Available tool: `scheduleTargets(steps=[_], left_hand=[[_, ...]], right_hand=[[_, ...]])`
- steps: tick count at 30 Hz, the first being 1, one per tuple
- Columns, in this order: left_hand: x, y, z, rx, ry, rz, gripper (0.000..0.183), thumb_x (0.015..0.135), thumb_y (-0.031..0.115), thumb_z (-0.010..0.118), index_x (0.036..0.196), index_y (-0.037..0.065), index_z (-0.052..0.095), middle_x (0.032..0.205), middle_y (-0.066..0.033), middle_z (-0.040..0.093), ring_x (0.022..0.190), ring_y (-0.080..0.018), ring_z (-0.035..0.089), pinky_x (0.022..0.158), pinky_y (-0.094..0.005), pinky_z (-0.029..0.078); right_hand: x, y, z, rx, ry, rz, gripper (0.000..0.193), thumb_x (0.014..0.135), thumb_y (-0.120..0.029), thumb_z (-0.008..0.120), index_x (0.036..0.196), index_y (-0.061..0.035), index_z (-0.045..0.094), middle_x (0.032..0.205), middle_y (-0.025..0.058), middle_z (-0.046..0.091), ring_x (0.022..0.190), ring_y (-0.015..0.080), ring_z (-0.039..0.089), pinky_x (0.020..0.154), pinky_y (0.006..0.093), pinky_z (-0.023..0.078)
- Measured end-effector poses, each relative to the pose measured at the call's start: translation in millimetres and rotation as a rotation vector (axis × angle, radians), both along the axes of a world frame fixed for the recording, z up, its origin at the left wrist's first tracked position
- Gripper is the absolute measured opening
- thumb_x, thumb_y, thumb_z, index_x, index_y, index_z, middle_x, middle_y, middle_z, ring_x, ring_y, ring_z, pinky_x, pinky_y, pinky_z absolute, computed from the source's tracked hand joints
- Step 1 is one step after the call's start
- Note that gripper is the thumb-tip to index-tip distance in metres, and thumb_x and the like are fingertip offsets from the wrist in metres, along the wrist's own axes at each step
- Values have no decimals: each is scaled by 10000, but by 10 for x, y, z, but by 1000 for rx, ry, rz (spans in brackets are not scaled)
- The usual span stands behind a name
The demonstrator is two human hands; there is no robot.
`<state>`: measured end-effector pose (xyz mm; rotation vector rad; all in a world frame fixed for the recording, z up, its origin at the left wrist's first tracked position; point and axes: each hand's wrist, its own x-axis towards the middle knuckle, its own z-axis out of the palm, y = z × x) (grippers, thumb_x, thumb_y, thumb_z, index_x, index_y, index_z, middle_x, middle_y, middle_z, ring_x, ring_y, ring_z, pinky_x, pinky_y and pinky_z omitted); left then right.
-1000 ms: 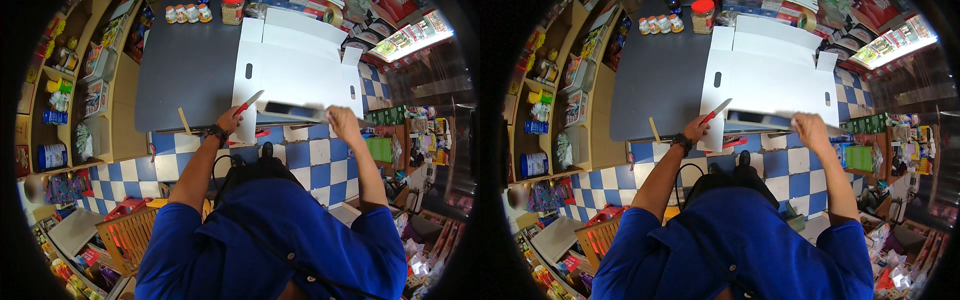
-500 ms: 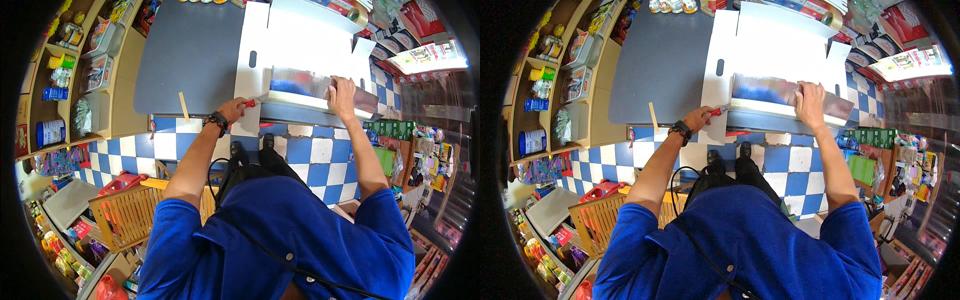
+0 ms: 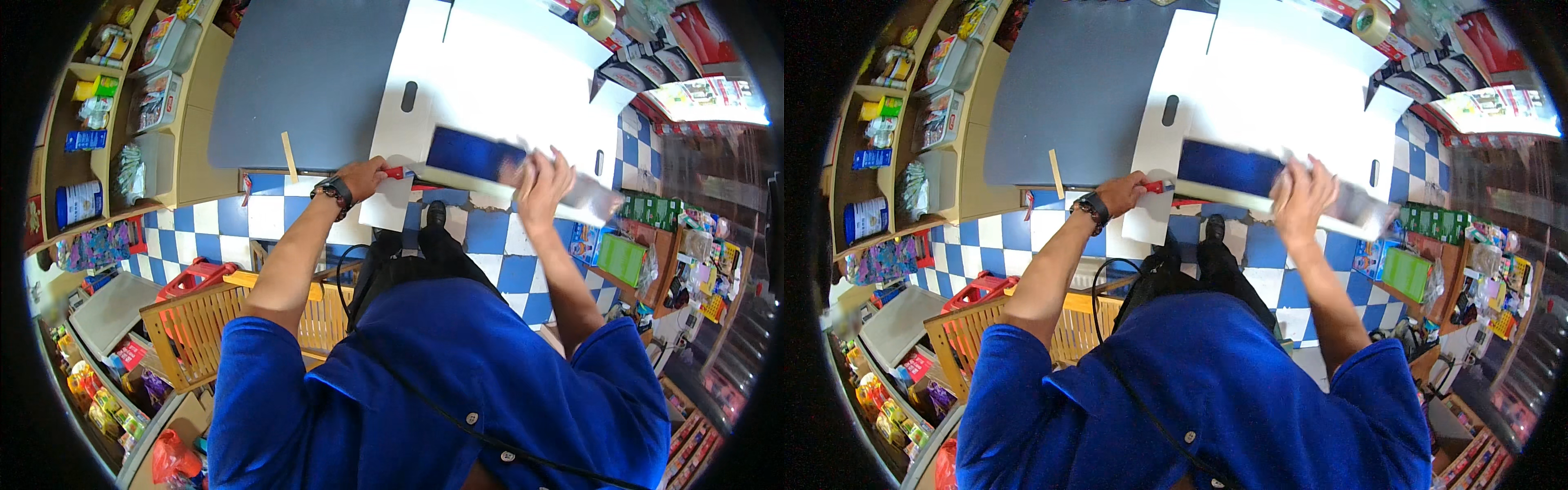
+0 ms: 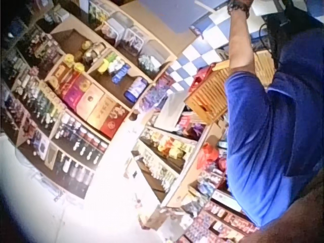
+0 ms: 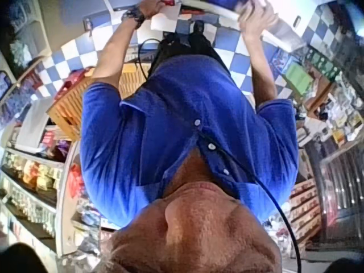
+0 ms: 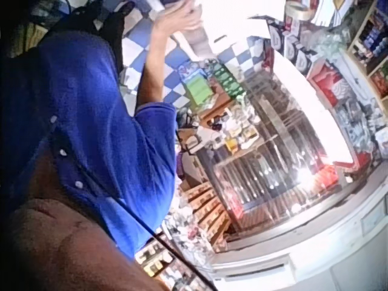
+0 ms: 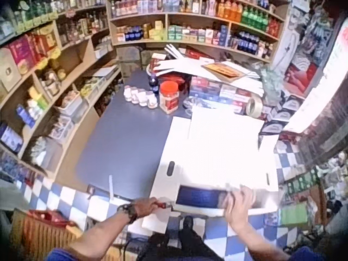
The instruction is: The person assembles flat cardboard boxes into three-dimensional containers. They fold the panels, align the flaps, and use a red utility knife to cut and trim edges. The person places the finished boxes on a nearby shelf.
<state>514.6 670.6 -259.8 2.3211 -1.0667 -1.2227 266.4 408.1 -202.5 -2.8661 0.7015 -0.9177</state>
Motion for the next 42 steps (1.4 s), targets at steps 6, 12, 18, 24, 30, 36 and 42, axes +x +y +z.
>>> scheduleTargets(steps=[6, 12, 18, 24, 30, 36, 42], left_hand=[[-62, 94, -35, -75, -2, 78, 255, 1011, 311, 521, 1208, 152, 553, 1006, -195, 696, 970, -408, 653, 834, -494, 503], [-93, 83, -68, -191, -20, 112, 183, 1001, 271, 544, 1115, 132, 578, 821, -144, 682, 783, -332, 676, 720, -444, 524], [-111, 60, -183, -190, 25, 168, 158, 997, 235, 560, 1075, 102, 593, 737, -105, 654, 699, -235, 664, 675, -399, 521], [-87, 36, -168, -209, 23, 161, 173, 991, 219, 568, 1082, 78, 609, 722, -110, 651, 682, -234, 661, 667, -396, 519], [-57, 53, -152, -149, 109, 175, 203, 968, 249, 578, 1127, 125, 603, 969, -205, 701, 929, -421, 662, 814, -493, 522], [-163, 89, -171, -127, 178, 273, 240, 974, 238, 577, 1206, 175, 596, 926, -179, 708, 884, -368, 688, 797, -460, 529], [-210, 204, 39, -121, 268, 368, 250, 1011, 178, 548, 1243, 127, 626, 782, -44, 654, 724, -128, 617, 676, -313, 513]], right_hand=[[50, 412, -119, 41, 98, 84, 447, 939, -344, 609, 1349, -168, 569, 1439, 155, 475, 1346, 389, 405, 1130, 676, 108], [796, -166, -88, -38, 140, -5, 514, 898, -379, 577, 1343, -125, 538, 1326, 124, 526, 1303, 318, 446, 1130, 661, 149], [1080, -391, -242, -50, 282, 14, 520, 938, -429, 539, 1363, -131, 521, 1311, 130, 528, 1310, 296, 423, 1156, 620, 187], [1264, -542, -481, -33, 311, 40, 527, 955, -447, 525, 1378, -136, 502, 1329, 130, 514, 1312, 301, 420, 1162, 606, 192], [1382, -643, -917, -9, 338, 69, 543, 962, -445, 518, 1414, -148, 468, 1410, 122, 462, 1369, 297, 370, 1168, 590, 197], [1445, -731, -1049, 90, 361, 99, 501, 972, -429, 499, 1406, -177, 495, 1465, 110, 447, 1396, 283, 373, 1174, 552, 221], [1407, -751, -1041, 106, 369, 87, 492, 972, -424, 515, 1399, -180, 503, 1475, 104, 444, 1400, 278, 370, 1178, 543, 218]])
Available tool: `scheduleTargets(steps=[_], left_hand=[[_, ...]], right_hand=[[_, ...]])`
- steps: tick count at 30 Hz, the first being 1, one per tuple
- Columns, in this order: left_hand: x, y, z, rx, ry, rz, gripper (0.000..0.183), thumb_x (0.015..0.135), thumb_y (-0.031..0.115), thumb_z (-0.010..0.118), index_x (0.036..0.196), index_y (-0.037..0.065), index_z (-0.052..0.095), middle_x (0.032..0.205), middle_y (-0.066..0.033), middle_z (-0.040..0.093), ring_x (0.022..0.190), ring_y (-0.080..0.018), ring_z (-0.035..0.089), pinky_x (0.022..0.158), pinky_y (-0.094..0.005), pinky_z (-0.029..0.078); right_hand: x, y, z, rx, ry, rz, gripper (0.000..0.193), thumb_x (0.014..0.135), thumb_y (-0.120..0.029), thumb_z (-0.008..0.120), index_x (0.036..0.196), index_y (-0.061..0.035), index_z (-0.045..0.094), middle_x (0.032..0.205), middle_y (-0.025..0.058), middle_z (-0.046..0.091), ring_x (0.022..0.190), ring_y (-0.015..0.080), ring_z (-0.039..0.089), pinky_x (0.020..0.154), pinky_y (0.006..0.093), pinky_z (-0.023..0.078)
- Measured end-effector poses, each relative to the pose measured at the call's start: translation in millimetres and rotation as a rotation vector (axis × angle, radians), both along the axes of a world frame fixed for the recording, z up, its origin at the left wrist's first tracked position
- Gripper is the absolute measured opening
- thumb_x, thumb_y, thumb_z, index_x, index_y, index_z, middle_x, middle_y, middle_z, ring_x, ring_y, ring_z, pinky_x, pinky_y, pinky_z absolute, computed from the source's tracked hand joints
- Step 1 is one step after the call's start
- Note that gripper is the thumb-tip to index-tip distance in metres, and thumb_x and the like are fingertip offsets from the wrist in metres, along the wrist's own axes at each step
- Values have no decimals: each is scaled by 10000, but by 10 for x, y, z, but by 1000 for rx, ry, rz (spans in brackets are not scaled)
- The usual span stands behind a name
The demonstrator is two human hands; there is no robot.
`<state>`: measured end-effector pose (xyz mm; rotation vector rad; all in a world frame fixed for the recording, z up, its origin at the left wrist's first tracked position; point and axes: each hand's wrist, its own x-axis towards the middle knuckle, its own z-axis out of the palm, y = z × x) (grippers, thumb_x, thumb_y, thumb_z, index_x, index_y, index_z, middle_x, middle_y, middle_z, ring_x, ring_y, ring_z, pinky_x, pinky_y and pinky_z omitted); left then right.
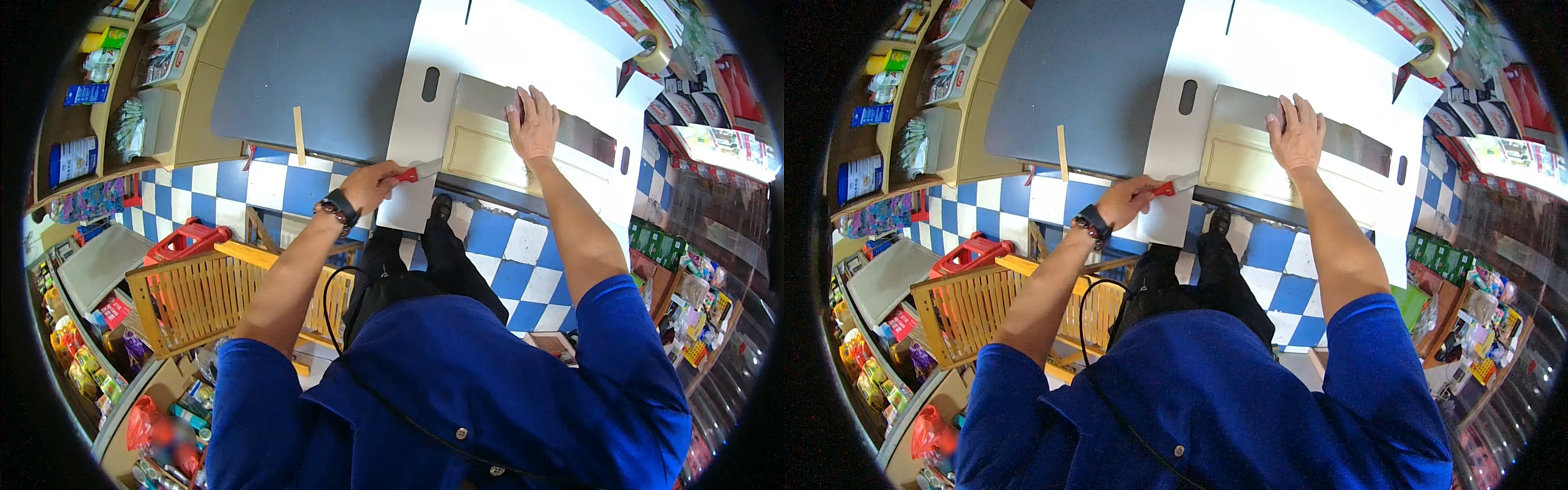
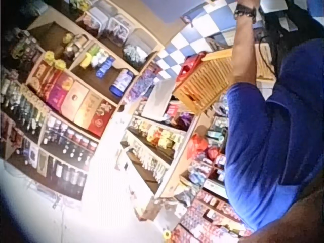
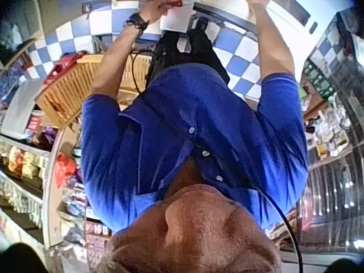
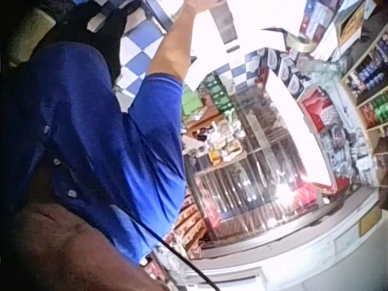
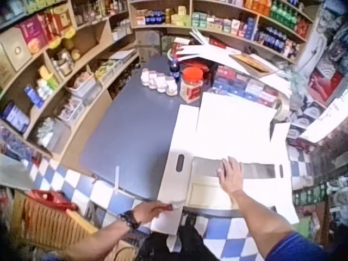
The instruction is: The person assembles flat cardboard boxes into three-dimensional containers. They fold the panels, align the flaps, and use a red utility knife to cut and trim edges. The person places the finished boxes on a nearby shelf.
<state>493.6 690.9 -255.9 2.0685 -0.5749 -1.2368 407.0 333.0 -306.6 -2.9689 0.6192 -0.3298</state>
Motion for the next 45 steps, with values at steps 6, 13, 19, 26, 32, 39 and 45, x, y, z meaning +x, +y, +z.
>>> scheduleTargets(steps=[6, 13, 19, 26, 32, 39, 45], left_hand=[[-327, 263, -146, -199, 38, 233, 207, 996, 44, 563, 1174, 69, 666, 763, 7, 599, 664, -76, 549, 620, -247, 477], [-554, 144, -237, -305, -49, 374, 218, 984, 80, 588, 1176, 103, 689, 757, -23, 632, 658, -101, 566, 653, -262, 509], [-610, 159, -294, -176, -147, 352, 254, 979, 109, 572, 1203, 121, 690, 753, -85, 673, 674, -161, 635, 678, -304, 533], [-694, 384, -159, -118, -199, 344, 225, 969, 127, 610, 1171, 108, 707, 997, -143, 736, 821, -235, 704, 762, -327, 547], [-823, 283, -43, -69, -309, 335, 244, 943, 122, 607, 1171, 126, 694, 975, -175, 726, 871, -344, 704, 753, -381, 561], [-843, 386, -380, -305, -344, 326, 275, 967, 102, 616, 1237, 92, 669, 1000, -157, 740, 772, -219, 706, 695, -309, 547], [-797, 243, -272, -264, -408, 248, 271, 965, 112, 612, 1228, 82, 671, 1016, -163, 738, 808, -254, 735, 692, -331, 567]], right_hand=[[30, 40, 13, 6, 42, -24, 508, 969, -436, 529, 1409, -184, 490, 1493, 96, 425, 1423, 272, 337, 1185, 535, 206], [19, 48, -31, -9, 27, -37, 504, 974, -424, 533, 1414, -186, 481, 1489, 97, 424, 1415, 270, 346, 1172, 539, 222], [173, 372, 157, 32, -31, 410, 459, 987, -376, 514, 1404, -185, 492, 1472, 72, 441, 1383, 284, 382, 1116, 591, 270], [312, 528, -17, -53, 85, 385, 462, 1027, -369, 445, 1472, -249, 431, 1561, 46, 364, 1454, 314, 300, 1174, 566, 197], [301, 501, -101, -57, 85, 366, 478, 1027, -406, 413, 1488, -279, 410, 1573, 37, 343, 1469, 295, 267, 1197, 558, 158], [347, 496, -120, -30, 57, 381, 478, 1030, -419, 367, 1478, -264, 421, 1550, 54, 367, 1458, 304, 280, 1188, 572, 164], [355, 481, -130, -52, 7, 415, 474, 1029, -415, 371, 1474, -262, 424, 1545, 62, 374, 1448, 315, 299, 1182, 576, 179]])
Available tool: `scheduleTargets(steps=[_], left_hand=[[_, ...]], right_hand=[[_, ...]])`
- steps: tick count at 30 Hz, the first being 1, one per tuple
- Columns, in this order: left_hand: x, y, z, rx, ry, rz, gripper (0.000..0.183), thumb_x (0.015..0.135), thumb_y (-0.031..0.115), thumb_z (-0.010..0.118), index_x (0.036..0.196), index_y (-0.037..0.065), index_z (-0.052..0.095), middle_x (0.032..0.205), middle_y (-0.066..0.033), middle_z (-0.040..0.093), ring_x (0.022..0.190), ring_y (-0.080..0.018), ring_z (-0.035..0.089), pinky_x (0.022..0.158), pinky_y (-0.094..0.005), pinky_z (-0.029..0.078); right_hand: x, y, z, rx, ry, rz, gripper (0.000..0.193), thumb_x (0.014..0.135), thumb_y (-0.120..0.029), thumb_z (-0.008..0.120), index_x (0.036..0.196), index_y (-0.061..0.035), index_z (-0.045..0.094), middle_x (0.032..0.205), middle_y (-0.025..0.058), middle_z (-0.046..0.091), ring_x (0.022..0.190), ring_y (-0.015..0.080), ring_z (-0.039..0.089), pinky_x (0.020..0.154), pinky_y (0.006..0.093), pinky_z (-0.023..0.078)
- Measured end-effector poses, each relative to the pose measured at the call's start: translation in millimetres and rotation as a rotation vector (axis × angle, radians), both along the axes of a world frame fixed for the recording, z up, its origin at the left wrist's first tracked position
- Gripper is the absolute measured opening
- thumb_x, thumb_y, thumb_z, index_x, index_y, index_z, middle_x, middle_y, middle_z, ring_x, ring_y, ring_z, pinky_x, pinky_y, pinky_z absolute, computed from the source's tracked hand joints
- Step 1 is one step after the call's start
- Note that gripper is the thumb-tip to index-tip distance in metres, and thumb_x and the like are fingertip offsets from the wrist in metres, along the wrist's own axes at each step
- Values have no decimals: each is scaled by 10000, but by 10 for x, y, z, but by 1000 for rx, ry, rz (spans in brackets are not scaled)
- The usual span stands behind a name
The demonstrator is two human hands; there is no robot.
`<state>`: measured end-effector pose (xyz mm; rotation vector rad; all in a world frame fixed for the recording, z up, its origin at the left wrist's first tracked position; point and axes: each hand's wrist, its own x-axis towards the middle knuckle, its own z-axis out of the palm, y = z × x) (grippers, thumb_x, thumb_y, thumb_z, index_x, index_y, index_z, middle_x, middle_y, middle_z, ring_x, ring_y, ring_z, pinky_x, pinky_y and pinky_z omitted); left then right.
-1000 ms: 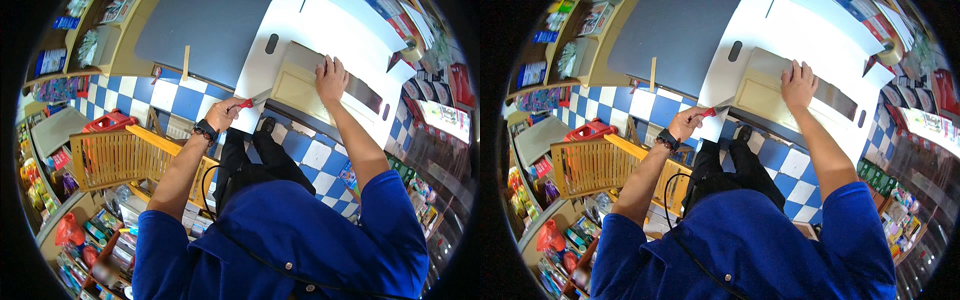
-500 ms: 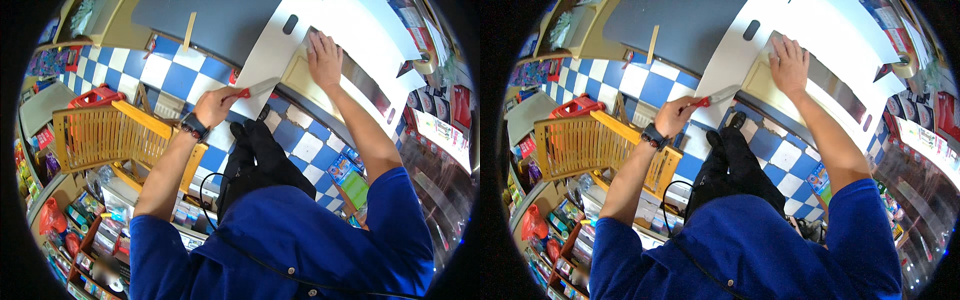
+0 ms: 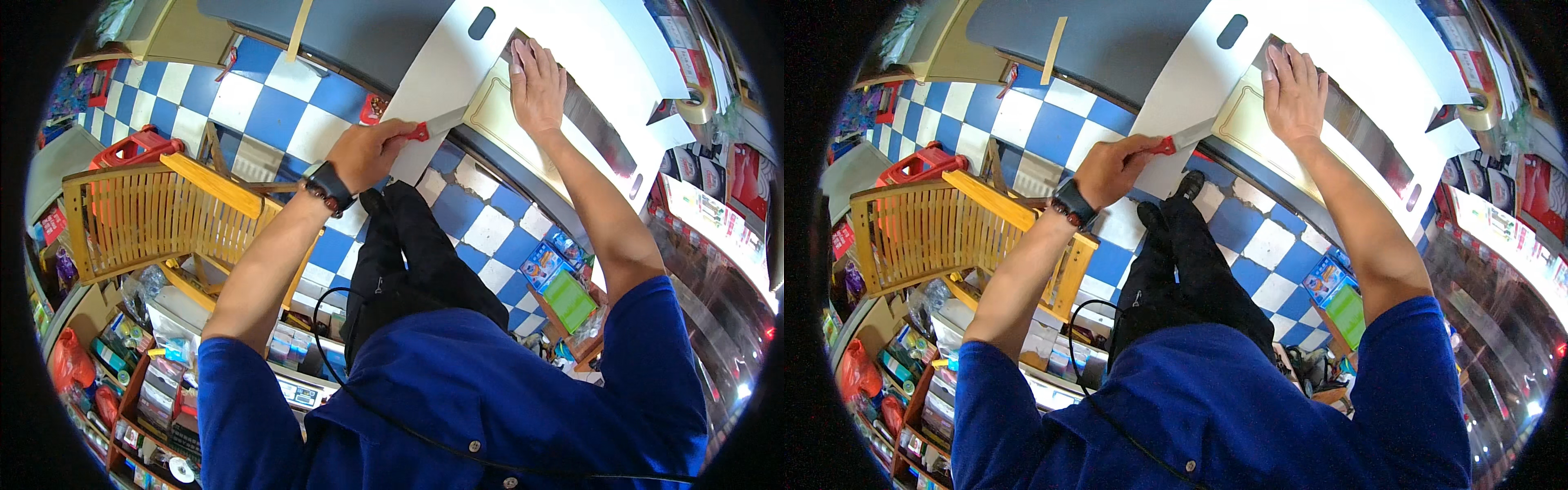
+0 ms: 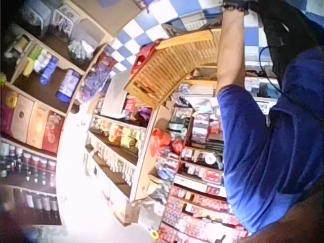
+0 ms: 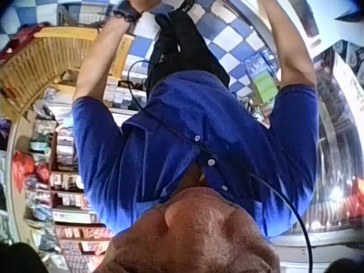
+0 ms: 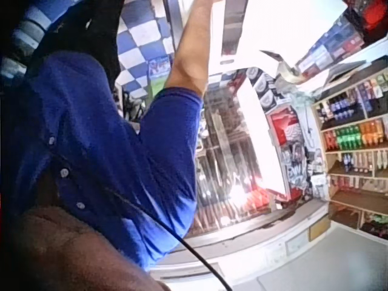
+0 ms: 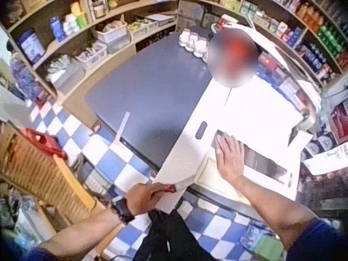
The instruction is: The person assembles flat cardboard boxes into three-dimensional containers. They fold the panels, align the flaps, and use a red utility knife to cut and trim edges. The person places the finished boxes on a nearby shelf.
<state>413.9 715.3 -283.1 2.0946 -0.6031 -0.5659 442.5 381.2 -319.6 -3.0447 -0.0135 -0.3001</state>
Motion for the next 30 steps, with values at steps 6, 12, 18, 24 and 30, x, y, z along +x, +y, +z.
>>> scheduleTargets(steps=[6, 12, 18, 24, 30], left_hand=[[110, -34, -96, -141, -61, -44, 275, 957, 128, 622, 1223, 84, 671, 990, -175, 733, 808, -281, 733, 695, -330, 573], [167, -173, -121, -93, -75, -104, 271, 966, 145, 621, 1223, 73, 665, 993, -171, 735, 811, -279, 735, 694, -331, 578], [34, -156, -34, -69, 40, -102, 276, 974, 156, 613, 1238, 90, 659, 1015, -164, 735, 793, -289, 730, 698, -335, 576], [23, -235, -149, -144, 2, -81, 286, 958, 116, 612, 1238, 75, 650, 977, -194, 723, 789, -322, 719, 686, -356, 566], [52, -445, -115, -164, 58, -65, 241, 959, 134, 609, 1180, 67, 680, 981, -169, 733, 816, -313, 713, 734, -372, 562]], right_hand=[[-31, -17, -18, -41, 29, -4, 469, 1034, -385, 358, 1485, -265, 407, 1547, 58, 373, 1449, 309, 301, 1188, 574, 183], [-10, 18, 10, -31, 39, -4, 469, 1028, -366, 368, 1484, -264, 404, 1543, 59, 372, 1450, 307, 293, 1191, 575, 181], [-61, 12, 19, -6, 59, -7, 463, 1031, -364, 354, 1481, -269, 404, 1549, 56, 364, 1457, 308, 285, 1196, 566, 176], [-19, 56, 9, -33, 53, -23, 467, 1029, -372, 361, 1483, -265, 403, 1562, 59, 351, 1466, 311, 269, 1201, 562, 163], [-17, 43, 46, -24, 82, -36, 468, 1027, -359, 370, 1481, -249, 406, 1563, 67, 351, 1463, 316, 273, 1197, 571, 169]])
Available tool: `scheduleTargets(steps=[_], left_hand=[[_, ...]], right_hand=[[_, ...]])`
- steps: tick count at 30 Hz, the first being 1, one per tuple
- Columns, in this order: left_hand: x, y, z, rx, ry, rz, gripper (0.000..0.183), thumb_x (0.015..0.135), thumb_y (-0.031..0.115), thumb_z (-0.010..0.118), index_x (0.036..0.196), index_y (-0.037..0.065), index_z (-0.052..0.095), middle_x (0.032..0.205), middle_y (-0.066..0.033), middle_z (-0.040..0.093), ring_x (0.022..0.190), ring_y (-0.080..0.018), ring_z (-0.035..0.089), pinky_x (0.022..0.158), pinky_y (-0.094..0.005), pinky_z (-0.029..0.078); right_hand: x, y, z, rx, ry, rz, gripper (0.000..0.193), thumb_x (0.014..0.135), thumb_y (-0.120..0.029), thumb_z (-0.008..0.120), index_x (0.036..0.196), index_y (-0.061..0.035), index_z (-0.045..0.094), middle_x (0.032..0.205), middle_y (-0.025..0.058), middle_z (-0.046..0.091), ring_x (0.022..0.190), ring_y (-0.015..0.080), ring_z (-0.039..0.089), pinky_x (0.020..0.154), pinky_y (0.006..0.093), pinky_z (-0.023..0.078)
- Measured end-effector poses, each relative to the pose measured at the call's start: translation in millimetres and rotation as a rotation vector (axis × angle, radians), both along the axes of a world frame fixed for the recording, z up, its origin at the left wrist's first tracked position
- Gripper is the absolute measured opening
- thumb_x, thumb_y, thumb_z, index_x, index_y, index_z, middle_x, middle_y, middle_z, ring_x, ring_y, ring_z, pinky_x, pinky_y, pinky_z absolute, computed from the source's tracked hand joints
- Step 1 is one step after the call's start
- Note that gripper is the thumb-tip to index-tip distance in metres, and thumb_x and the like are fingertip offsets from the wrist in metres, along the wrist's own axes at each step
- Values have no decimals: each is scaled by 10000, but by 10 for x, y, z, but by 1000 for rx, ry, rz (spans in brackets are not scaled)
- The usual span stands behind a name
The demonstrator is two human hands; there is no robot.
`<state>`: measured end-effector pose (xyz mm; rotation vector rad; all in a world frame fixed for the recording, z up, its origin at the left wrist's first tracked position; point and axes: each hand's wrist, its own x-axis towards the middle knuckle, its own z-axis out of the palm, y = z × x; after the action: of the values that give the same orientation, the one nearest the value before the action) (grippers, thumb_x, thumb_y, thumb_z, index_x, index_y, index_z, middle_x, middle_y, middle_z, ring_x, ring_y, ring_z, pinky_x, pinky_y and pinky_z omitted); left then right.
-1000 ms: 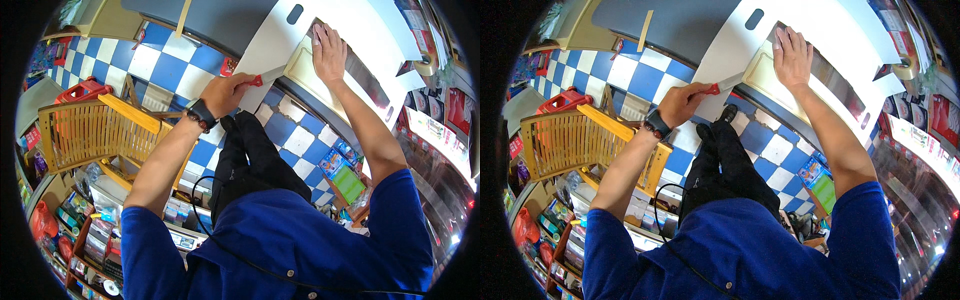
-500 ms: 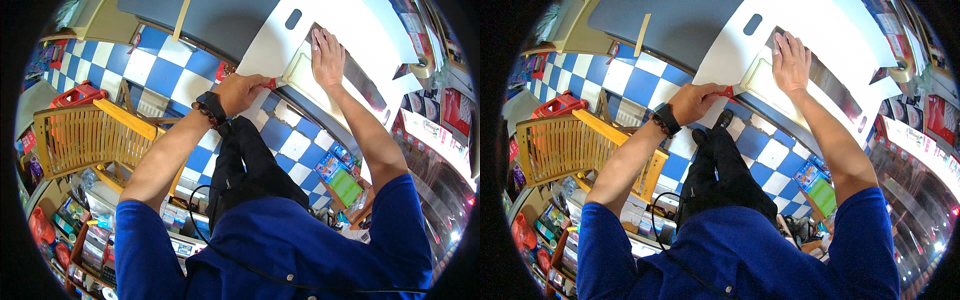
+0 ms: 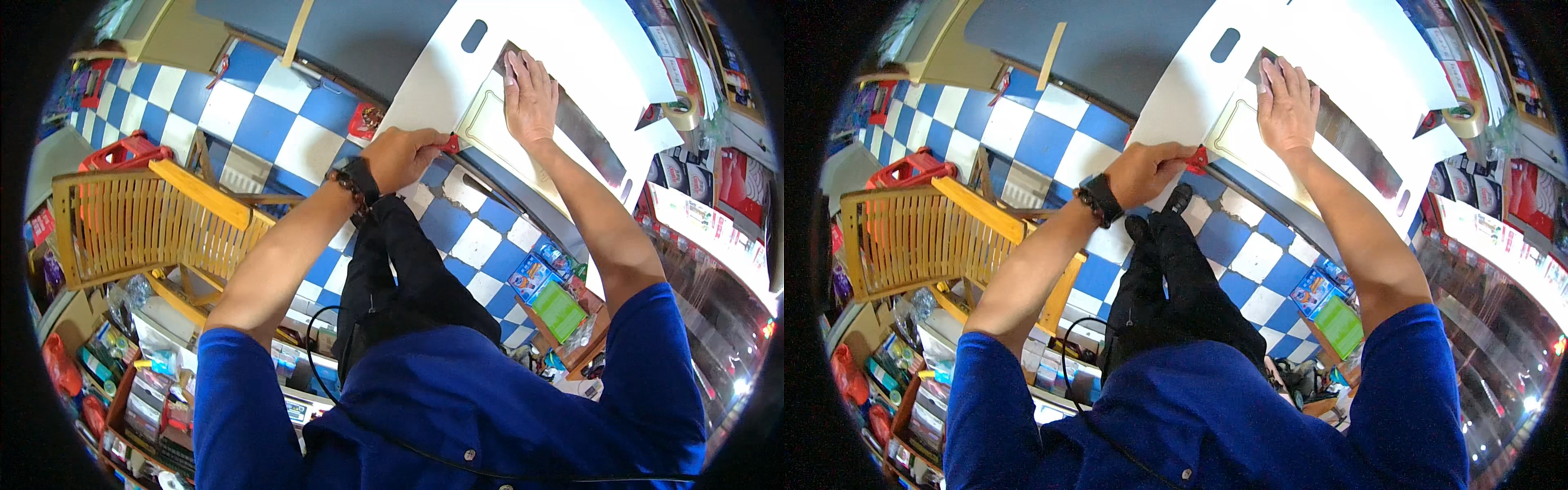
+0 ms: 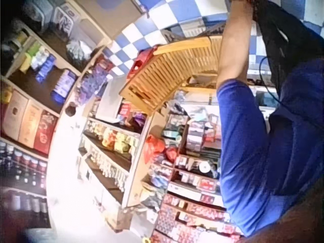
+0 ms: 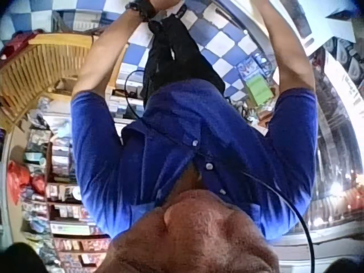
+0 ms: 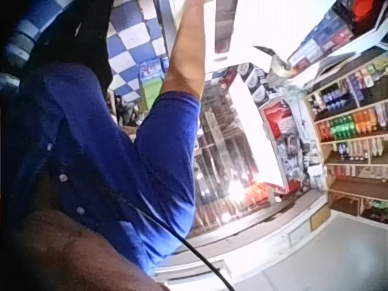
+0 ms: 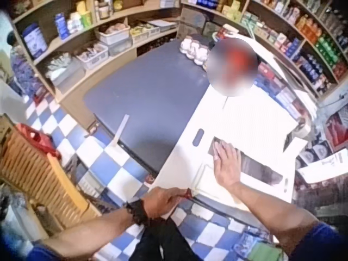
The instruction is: The person assembles flat cardboard boxes into three-dimensional containers. They fold the panels, align the flaps, and use a red utility knife to cut and trim edges. The person places the finished boxes on a nearby shelf.
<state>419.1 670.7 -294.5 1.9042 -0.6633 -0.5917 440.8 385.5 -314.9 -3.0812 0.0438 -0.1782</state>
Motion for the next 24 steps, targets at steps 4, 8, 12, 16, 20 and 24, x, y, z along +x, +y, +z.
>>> scheduleTargets(steps=[4, 8, 12, 16, 20, 24], left_hand=[[33, 442, -55, 45, 20, -64, 244, 959, 138, 615, 1186, 94, 690, 1006, -153, 736, 843, -283, 716, 745, -365, 564], [60, 538, -13, 102, 50, -41, 268, 951, 112, 625, 1212, 99, 685, 1013, -142, 740, 833, -249, 717, 753, -332, 562], [104, 562, 57, 44, 77, -44, 277, 958, 113, 620, 1229, 85, 673, 1001, -154, 737, 832, -258, 714, 749, -319, 554], [33, 800, 89, 155, 135, -37, 259, 951, 102, 632, 1202, 73, 685, 987, -158, 737, 806, -246, 714, 729, -303, 553], [-89, 784, 12, 104, 56, 37, 229, 943, 92, 640, 1164, 90, 700, 973, -147, 740, 780, -263, 717, 718, -314, 559], [-136, 389, 69, 58, 2, 45, 218, 942, 117, 636, 1145, 75, 701, 936, -181, 731, 818, -323, 718, 738, -344, 565]], right_hand=[[-177, 423, 33, 4, 36, -57, 507, 1000, -407, 434, 1475, -231, 416, 1530, 117, 356, 1438, 321, 288, 1176, 535, 191], [-143, 289, 148, 84, 61, 120, 547, 968, -454, 495, 1464, -230, 439, 1493, 116, 382, 1422, 317, 306, 1166, 568, 185], [-102, 231, 60, 71, 3, 111, 516, 986, -452, 462, 1468, -268, 438, 1534, 87, 368, 1438, 320, 308, 1174, 609, 171], [-136, 236, 44, 85, 12, 103, 502, 994, -441, 448, 1465, -268, 436, 1547, 92, 360, 1451, 329, 292, 1178, 605, 169], [-111, 258, 43, 50, 18, 89, 491, 994, -439, 448, 1456, -270, 443, 1545, 90, 363, 1452, 326, 291, 1182, 599, 172], [-146, 294, 35, 60, 35, 77, 489, 991, -441, 451, 1451, -276, 447, 1545, 88, 364, 1454, 321, 290, 1184, 593, 177]])
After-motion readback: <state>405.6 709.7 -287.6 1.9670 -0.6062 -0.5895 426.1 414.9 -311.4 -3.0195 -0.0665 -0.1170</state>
